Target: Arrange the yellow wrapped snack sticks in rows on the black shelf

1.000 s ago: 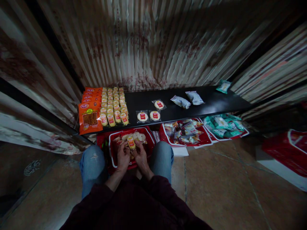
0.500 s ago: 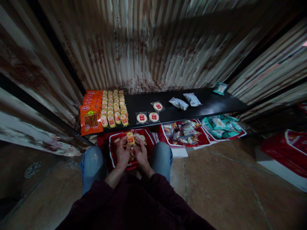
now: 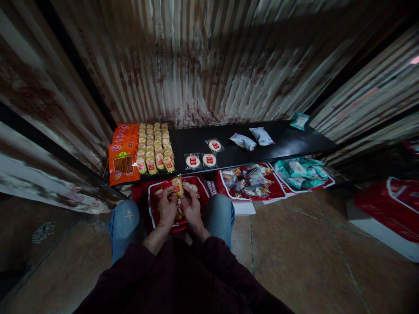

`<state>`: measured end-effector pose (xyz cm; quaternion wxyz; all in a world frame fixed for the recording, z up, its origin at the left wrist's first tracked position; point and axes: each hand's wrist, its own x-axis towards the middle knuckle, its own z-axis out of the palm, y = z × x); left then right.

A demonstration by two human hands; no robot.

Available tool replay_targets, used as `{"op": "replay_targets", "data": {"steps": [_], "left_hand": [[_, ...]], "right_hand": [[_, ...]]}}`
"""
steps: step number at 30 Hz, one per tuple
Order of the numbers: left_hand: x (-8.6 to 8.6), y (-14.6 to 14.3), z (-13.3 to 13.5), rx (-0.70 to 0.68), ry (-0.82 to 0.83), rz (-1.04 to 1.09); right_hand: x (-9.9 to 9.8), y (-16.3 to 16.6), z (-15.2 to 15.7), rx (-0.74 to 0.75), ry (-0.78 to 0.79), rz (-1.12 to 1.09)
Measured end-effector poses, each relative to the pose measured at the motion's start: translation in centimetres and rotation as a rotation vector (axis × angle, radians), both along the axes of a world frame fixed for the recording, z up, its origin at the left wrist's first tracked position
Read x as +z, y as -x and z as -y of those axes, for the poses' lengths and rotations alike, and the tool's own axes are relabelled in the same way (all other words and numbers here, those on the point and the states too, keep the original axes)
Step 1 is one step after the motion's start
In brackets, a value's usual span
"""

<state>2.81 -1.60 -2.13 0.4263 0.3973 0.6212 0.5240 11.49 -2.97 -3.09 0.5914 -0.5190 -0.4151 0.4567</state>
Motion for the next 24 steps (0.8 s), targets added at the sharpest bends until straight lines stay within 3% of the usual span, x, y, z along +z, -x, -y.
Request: {"op": "replay_targets", "data": {"steps": [6,24], "left_hand": [[0.1,0.2,0.1,0.001,0.021,0.022],[1.0,-0.1,0.0,-0.038,0.063,0.183]], "right_hand": [[0.5,0.0,-0.1,-0.026,-0.035,0.132],[2.3,0.3,0.2,0.044,-0.07,0.159]]}}
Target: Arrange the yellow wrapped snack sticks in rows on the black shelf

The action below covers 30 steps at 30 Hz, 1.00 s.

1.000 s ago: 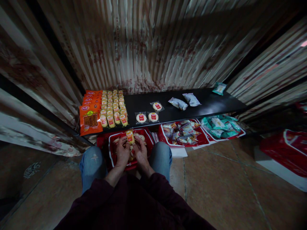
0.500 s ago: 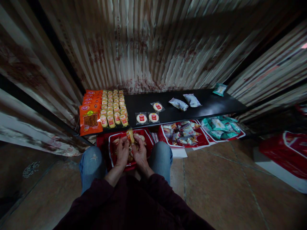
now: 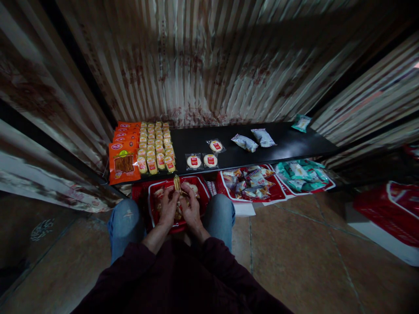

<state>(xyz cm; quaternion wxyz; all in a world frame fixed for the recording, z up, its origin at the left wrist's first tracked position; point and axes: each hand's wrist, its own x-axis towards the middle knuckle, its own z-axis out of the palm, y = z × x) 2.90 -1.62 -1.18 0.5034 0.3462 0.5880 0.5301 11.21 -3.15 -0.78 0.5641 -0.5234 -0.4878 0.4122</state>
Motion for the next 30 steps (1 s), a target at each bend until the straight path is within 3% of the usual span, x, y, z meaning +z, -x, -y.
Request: {"op": "replay_targets", "data": {"steps": [10,17,23,30], "left_hand": [[0.1,-0.2,-0.2,0.083,0.168,0.169],[0.6,-0.4,-0.7,0.189,0.25,0.489],[1.4,-0.3,-1.1,0.052,0.32,0.571],[2.8,-0.3,-0.9,0.09,0.399,0.631]], "right_hand": [[0.5,0.1,0.1,0.028,-0.02,-0.008],[-0.1,0.1,0.1,-0.013,0.014,-0.013],[-1.3,-0.3,-0.1,-0.043,0.042,-0.004],[-1.1,0.0,0.1,-0.048,0.038,0.006]]}}
